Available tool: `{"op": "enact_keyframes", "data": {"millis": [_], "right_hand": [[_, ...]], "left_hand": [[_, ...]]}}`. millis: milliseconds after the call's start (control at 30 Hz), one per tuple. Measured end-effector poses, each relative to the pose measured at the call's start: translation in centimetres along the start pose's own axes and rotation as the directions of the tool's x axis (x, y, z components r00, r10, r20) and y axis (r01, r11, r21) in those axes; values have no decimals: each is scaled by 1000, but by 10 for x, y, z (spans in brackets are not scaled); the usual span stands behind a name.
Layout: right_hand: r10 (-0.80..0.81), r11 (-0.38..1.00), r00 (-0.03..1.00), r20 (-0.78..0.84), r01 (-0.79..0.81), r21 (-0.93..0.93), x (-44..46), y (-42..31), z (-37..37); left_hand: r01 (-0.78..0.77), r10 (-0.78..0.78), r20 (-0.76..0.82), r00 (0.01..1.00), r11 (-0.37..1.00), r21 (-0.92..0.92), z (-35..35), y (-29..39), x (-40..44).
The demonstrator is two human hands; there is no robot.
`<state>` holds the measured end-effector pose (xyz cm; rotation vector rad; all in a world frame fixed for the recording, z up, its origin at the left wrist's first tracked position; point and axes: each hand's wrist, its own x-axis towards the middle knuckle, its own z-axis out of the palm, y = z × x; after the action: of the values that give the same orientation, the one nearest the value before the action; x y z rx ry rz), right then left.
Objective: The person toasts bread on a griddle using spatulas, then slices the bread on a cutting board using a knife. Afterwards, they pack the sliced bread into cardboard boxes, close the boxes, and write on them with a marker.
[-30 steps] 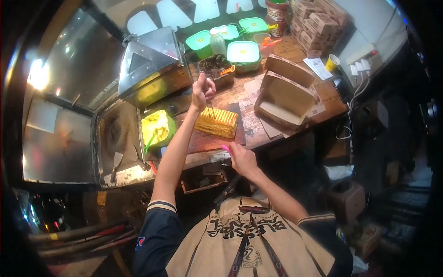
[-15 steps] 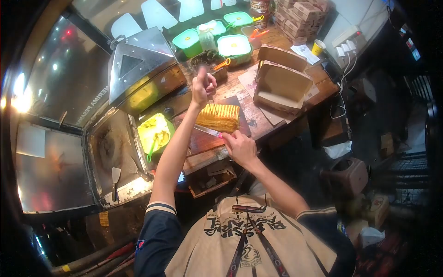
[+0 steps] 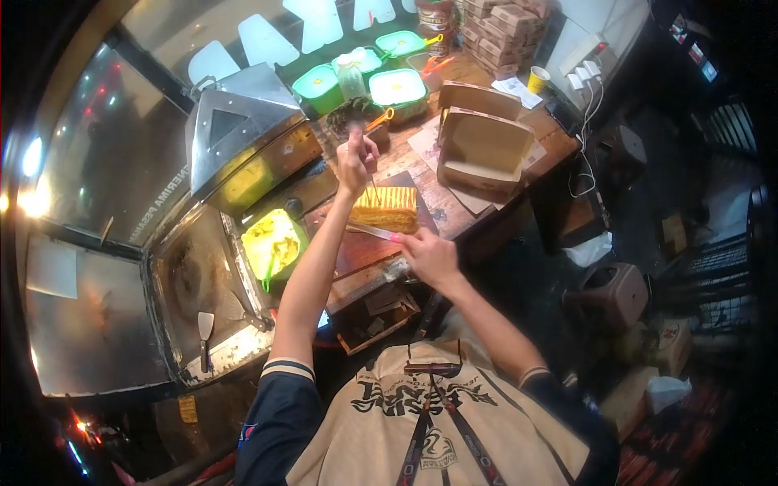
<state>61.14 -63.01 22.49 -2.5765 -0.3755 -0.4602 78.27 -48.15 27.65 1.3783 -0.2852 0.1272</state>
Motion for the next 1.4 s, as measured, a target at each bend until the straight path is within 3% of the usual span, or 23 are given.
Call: {"op": "enact_keyframes", "data": {"millis": [133,333,533,700,800,900,1067,1133,1267,1400], "right_hand": [[124,992,991,47,-124,-3,-40,36,-51],[59,998,998,-17,-59,12,-24,17,-32],[182,983,983,-30,-182,-10,-61,51,-95],[155,988,988,-20,-155,-18,-51,51,-89],[199,980,980,4,-199,-18,-65,64,-109],[181,983,983,-33,-181,-10,-68,58,-105],[144,989,989,-36,-145,-28,-58,65,-96],[209,978,978,-16,-209,-13,-71,74,-114],[224,973,975,-17,-224,-50,-74,67,-113],[227,973,973,-25,-228,-39,-68,74,-111]], "left_hand": [[15,-15,-16,1000,1000,-19,-3,-5,-1],[0,0,-20,1000,1000,12,2,0,-3],[-11,10,-30,999,1000,-9,-5,-6,-2],[-32,33,-40,999,999,24,-1,-3,-3],[47,-46,6,999,994,-96,-8,-5,0],[-3,1,-34,999,999,-44,-4,-5,0],[55,-53,27,998,996,-64,-2,-9,4],[68,-66,32,997,995,-73,-4,-8,4],[-1,3,-44,999,998,59,3,-4,1],[52,-51,24,998,998,-22,-1,-8,6]]}}
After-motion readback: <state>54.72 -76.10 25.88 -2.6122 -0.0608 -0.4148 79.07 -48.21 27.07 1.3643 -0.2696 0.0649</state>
